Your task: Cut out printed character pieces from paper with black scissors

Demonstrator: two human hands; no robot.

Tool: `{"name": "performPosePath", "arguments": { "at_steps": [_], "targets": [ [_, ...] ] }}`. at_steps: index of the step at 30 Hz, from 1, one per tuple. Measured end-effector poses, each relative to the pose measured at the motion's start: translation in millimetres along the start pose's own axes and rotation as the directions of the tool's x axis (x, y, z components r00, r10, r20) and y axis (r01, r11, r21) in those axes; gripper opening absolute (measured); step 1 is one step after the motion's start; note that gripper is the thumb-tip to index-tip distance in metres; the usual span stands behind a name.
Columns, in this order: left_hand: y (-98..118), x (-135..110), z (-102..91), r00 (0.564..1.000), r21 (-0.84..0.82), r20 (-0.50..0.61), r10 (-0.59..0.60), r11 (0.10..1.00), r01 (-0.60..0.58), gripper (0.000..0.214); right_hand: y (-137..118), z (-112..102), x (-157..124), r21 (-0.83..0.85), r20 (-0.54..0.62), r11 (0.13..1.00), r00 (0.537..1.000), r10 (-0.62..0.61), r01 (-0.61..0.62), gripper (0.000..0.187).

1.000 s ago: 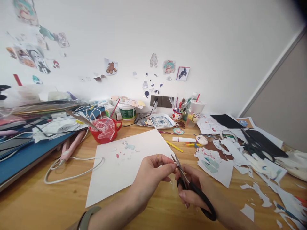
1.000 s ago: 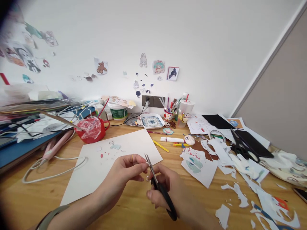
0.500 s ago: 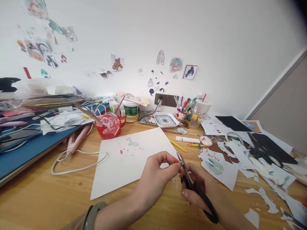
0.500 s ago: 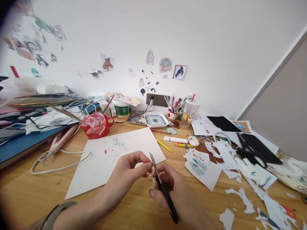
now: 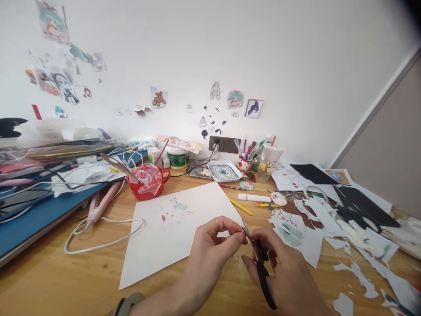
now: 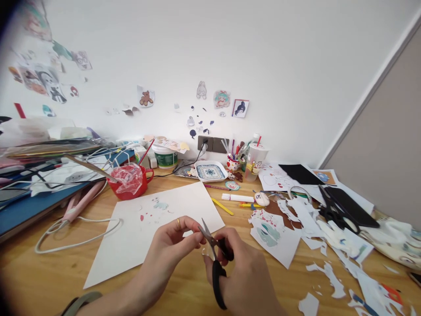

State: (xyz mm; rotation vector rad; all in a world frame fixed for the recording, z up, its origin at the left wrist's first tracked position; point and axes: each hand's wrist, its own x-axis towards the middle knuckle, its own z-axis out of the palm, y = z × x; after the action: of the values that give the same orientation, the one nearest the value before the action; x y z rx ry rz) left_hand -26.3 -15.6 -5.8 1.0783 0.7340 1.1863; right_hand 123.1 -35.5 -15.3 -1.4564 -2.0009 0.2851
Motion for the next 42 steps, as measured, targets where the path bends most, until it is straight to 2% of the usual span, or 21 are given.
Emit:
{"name": "performPosePath", "arguments": {
  "at_steps": [5,10,18,21,23,26,29,35,42],
  "targets": [
    [-2,-1,-0.6,1.0,-0.01,-0.005,0.029,1.0,-0.029,0.005,3,2,-1,-0.131,-0.107,0.987,0.988,-0.112,0.098,0.021],
    [-4,0,-1.3,0.997,0.023,-0.019,0.072,0.997,-0.072,0.004,4,2,-2,-0.109,-0.207,0.982,0.963,-0.175,0.156,0.02],
    [-8,-1,-1.9,0.993,0.036,-0.043,0.111,0.993,-0.11,0.002,3,3,-5,-0.017,-0.156,0.993,0.981,-0.117,0.116,0.016],
    [-9,-1,-2.3,0.991,0.033,-0.048,0.121,0.992,-0.12,0.002,0,1,-3,0.072,-0.096,0.995,0.994,-0.061,0.068,0.021],
    [-10,-1,-2.4,0.991,0.034,-0.048,0.124,0.992,-0.122,0.003,-4,-2,-2,0.182,0.02,0.983,1.0,0.019,-0.022,0.023],
    [-9,-2,-2.1,0.993,0.048,-0.046,0.108,0.993,-0.106,0.003,-8,-5,-1,0.345,0.232,0.917,0.965,0.12,-0.197,0.022],
    [-6,-3,-1.1,0.996,0.06,-0.04,0.081,0.995,-0.078,0.005,-8,-7,0,0.446,0.341,0.848,0.931,0.133,-0.285,0.022],
    [-3,-2,1.6,0.996,0.064,-0.061,0.061,0.996,-0.057,0.007,-7,-8,1,0.491,0.4,0.806,0.907,0.128,-0.33,0.022],
    [2,-3,5.3,0.996,0.073,-0.092,0.012,0.997,-0.006,0.009,-7,-11,4,0.444,0.418,0.83,0.897,0.141,-0.337,0.021]
  ]
}}
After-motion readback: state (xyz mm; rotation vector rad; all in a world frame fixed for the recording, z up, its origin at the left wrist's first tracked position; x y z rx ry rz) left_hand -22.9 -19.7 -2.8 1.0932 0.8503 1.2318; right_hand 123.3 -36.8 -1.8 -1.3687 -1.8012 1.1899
